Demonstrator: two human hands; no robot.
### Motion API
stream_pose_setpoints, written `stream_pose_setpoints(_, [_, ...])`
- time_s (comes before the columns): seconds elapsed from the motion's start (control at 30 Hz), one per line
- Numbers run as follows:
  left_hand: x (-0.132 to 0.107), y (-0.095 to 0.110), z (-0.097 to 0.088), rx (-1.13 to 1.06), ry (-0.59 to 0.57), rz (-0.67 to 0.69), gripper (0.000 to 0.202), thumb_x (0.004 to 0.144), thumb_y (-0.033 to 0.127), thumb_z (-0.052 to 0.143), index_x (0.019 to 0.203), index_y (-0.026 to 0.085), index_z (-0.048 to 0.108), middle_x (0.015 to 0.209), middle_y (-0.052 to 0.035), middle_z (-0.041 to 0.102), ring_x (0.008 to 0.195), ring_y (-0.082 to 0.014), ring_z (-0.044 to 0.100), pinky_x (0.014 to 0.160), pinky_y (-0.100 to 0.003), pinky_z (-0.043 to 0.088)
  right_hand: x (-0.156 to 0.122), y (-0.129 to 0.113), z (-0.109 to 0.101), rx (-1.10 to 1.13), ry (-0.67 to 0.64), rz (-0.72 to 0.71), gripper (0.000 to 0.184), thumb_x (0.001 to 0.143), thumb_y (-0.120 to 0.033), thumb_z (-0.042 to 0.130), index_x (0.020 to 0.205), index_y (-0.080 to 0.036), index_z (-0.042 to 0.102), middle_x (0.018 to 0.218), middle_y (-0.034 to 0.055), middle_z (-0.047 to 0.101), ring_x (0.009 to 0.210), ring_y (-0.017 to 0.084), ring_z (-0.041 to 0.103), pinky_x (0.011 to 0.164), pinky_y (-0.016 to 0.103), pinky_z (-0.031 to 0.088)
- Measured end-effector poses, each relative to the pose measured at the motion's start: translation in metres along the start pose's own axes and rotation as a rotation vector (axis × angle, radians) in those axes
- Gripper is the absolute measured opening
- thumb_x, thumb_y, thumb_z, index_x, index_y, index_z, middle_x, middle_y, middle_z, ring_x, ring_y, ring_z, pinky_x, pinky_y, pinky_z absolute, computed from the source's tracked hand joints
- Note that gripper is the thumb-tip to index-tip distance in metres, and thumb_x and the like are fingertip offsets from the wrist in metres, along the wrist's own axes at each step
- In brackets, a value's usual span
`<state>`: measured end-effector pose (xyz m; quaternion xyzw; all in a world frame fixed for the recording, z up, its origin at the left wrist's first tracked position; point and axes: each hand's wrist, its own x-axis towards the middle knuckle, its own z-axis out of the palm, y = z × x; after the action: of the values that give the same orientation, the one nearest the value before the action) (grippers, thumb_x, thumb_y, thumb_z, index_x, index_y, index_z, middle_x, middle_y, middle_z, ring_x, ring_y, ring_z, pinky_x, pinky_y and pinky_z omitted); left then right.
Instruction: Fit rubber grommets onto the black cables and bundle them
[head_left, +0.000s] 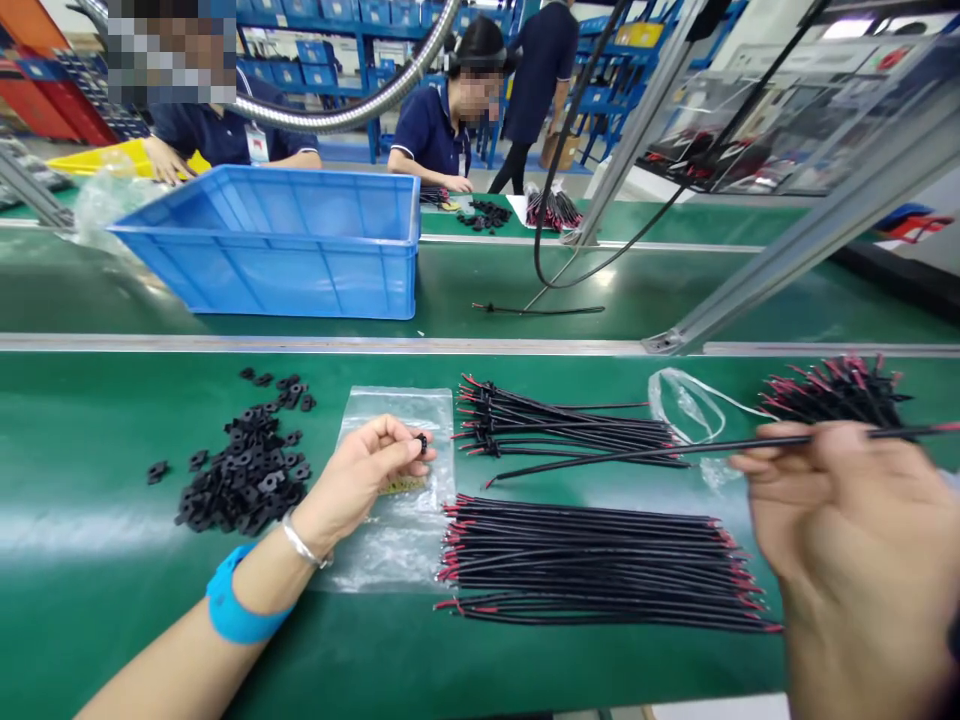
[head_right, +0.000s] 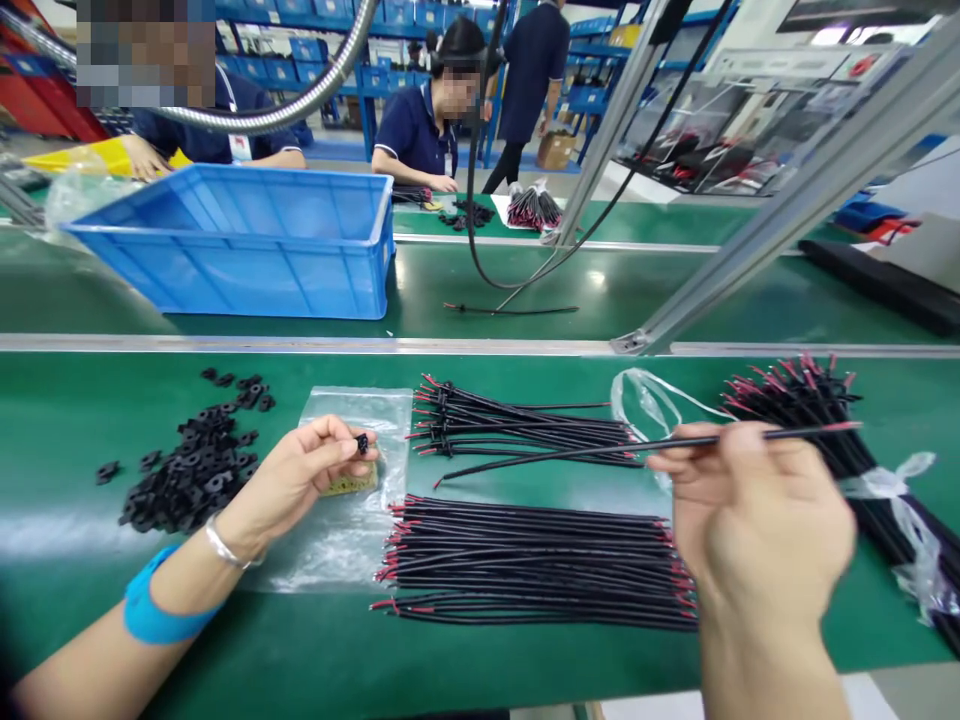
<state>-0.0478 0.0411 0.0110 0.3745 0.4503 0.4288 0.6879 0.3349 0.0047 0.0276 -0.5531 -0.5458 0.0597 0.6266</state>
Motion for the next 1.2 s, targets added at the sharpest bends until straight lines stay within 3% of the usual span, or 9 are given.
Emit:
stream_pose_setpoints(0.1, [-0.001, 0.002, 0.0, -0.002, -0.005, 0.025, 0.026, 0.074, 0.028, 0.077, 0.074, 0.014, 0.055, 0.096, -0.0049, 0.07, 0.082, -0.0141, 0.069, 0.069, -0.023, 0.054, -0.018, -0.003, -0.014, -0.437, -0.124, 0.398, 0.036, 0.084, -0.052, 0.057, 0.066, -0.021, 0.055, 0.055, 0.0053, 0.061, 0.046, 0.021, 0.059, 0.045, 0.035, 0.044])
stream_pose_setpoints(0.2, [-0.001, 0.001, 0.002, -0.012, -0.022, 0.023, 0.028, 0.071, 0.028, 0.079, 0.073, 0.014, 0.055, 0.094, -0.0044, 0.069, 0.079, -0.0131, 0.068, 0.067, -0.022, 0.053, -0.032, -0.016, -0.019, -0.939, -0.291, 0.434, 0.046, 0.082, -0.06, 0.053, 0.055, -0.023, 0.055, 0.043, 0.001, 0.053, 0.041, 0.019, 0.052, 0.046, 0.032, 0.04])
stream_pose_setpoints(0.27, [0.0, -0.001, 0.003, -0.01, -0.029, -0.001, 0.029, 0.07, 0.028, 0.08, 0.073, 0.013, 0.056, 0.092, -0.0047, 0.07, 0.075, -0.0117, 0.067, 0.066, -0.022, 0.053, -0.04, -0.027, -0.002, -0.834, -0.423, 0.236, 0.044, 0.084, -0.059, 0.052, 0.058, -0.023, 0.055, 0.046, -0.0005, 0.053, 0.042, 0.016, 0.051, 0.047, 0.029, 0.04])
stream_pose_setpoints(0.37, [0.0, -0.005, 0.004, 0.006, -0.067, -0.024, 0.03, 0.071, 0.028, 0.08, 0.076, 0.013, 0.056, 0.094, -0.0055, 0.07, 0.068, -0.0086, 0.065, 0.067, -0.023, 0.053, -0.048, -0.036, 0.049, -0.489, -0.748, -0.283, 0.027, 0.093, -0.04, 0.05, 0.083, -0.02, 0.065, 0.078, 0.0044, 0.067, 0.069, 0.016, 0.061, 0.067, 0.027, 0.049])
stream_pose_setpoints(0.47, [-0.001, -0.008, 0.006, -0.021, -0.133, -0.003, 0.03, 0.07, 0.026, 0.082, 0.08, 0.013, 0.056, 0.098, -0.0061, 0.071, 0.074, -0.0094, 0.066, 0.07, -0.023, 0.054, -0.051, -0.034, 0.1, -0.607, -0.939, -0.53, 0.015, 0.093, -0.019, 0.051, 0.088, -0.019, 0.065, 0.084, 0.0058, 0.065, 0.083, 0.019, 0.059, 0.074, 0.028, 0.048])
stream_pose_setpoints(0.6, [-0.002, -0.011, 0.006, -0.089, -0.218, 0.012, 0.03, 0.07, 0.022, 0.082, 0.088, 0.013, 0.06, 0.1, -0.0069, 0.071, 0.08, -0.0115, 0.067, 0.072, -0.024, 0.055, -0.056, -0.026, 0.13, -0.705, -0.978, -0.561, 0.01, 0.083, -0.01, 0.06, 0.076, -0.017, 0.062, 0.077, 0.006, 0.062, 0.079, 0.021, 0.057, 0.064, 0.027, 0.046])
stream_pose_setpoints(0.83, [0.001, -0.016, 0.003, -0.147, -0.273, -0.009, 0.036, 0.066, 0.019, 0.085, 0.095, 0.012, 0.066, 0.093, -0.0061, 0.071, 0.08, -0.0117, 0.067, 0.075, -0.024, 0.056, -0.049, -0.025, 0.126, -0.673, -1.051, -0.595, 0.013, 0.086, -0.008, 0.054, 0.076, -0.017, 0.056, 0.077, 0.0057, 0.06, 0.078, 0.021, 0.056, 0.068, 0.03, 0.046])
stream_pose_setpoints(1.07, [-0.001, -0.019, 0.007, -0.138, -0.276, -0.014, 0.037, 0.065, 0.021, 0.086, 0.095, 0.012, 0.066, 0.094, -0.0069, 0.072, 0.073, -0.0102, 0.068, 0.073, -0.023, 0.054, -0.042, -0.054, 0.103, -0.132, -1.044, -0.243, 0.008, 0.1, -0.02, 0.04, 0.098, -0.022, 0.047, 0.08, -0.0025, 0.056, 0.065, 0.01, 0.053, 0.061, 0.022, 0.044])
stream_pose_setpoints(1.2, [-0.003, -0.021, 0.01, -0.135, -0.254, -0.022, 0.037, 0.064, 0.022, 0.086, 0.094, 0.012, 0.066, 0.09, -0.0061, 0.073, 0.069, -0.0096, 0.068, 0.07, -0.02, 0.052, -0.055, -0.055, 0.107, -0.007, -0.908, -0.271, 0.009, 0.097, -0.018, 0.047, 0.102, -0.023, 0.051, 0.082, -0.0027, 0.059, 0.068, 0.009, 0.056, 0.063, 0.021, 0.044])
